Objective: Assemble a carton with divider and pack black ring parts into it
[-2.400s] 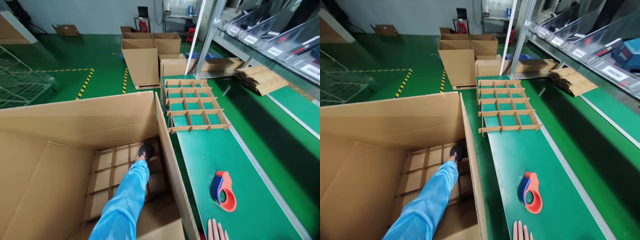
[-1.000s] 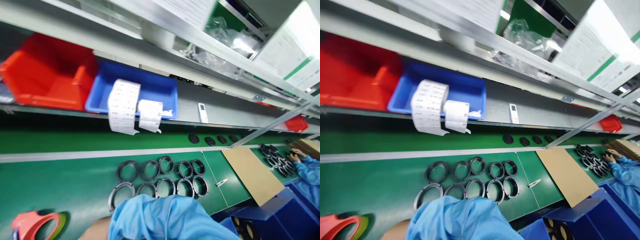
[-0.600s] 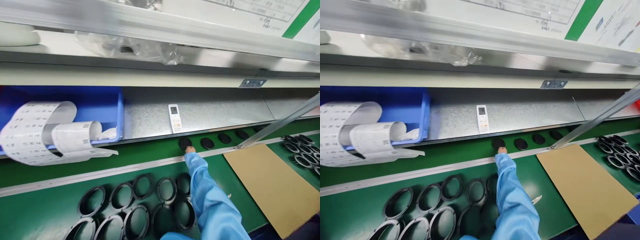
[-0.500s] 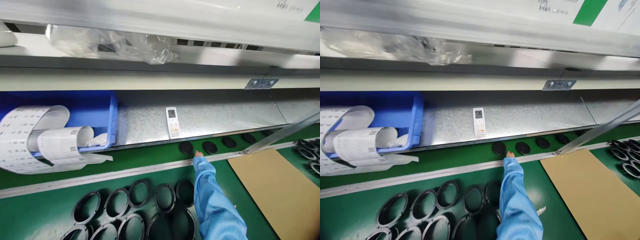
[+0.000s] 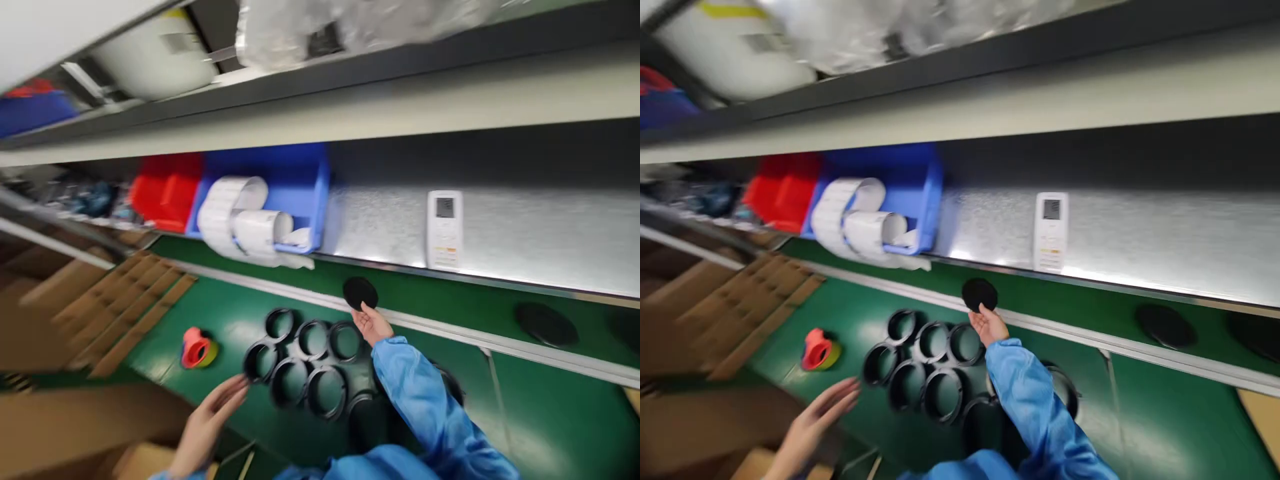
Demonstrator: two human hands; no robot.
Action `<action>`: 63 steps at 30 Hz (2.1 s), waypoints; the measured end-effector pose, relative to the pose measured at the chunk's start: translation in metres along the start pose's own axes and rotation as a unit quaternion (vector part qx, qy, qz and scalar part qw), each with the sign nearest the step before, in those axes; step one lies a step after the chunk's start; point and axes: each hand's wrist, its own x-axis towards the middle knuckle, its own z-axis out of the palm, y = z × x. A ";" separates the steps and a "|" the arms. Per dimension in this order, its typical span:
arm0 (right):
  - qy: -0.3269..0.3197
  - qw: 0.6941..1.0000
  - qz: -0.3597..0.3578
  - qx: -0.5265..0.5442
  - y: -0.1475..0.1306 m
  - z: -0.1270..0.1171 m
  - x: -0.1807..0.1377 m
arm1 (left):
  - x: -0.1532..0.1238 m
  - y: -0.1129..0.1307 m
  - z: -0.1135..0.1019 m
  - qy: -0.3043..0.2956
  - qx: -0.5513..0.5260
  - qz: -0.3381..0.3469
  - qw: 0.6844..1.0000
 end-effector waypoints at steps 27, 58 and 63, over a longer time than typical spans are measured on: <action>-0.367 0.585 -0.389 -0.610 0.220 0.123 -0.169 | -0.039 -0.072 -0.084 -0.322 -0.555 -0.017 0.767; -0.325 0.692 -0.341 -0.547 0.243 0.134 -0.181 | 0.003 -0.096 -0.114 -0.393 -0.607 -0.041 0.689; -0.298 0.694 -0.338 -0.562 0.242 0.136 -0.175 | 0.009 -0.088 -0.111 -0.394 -0.592 -0.060 0.701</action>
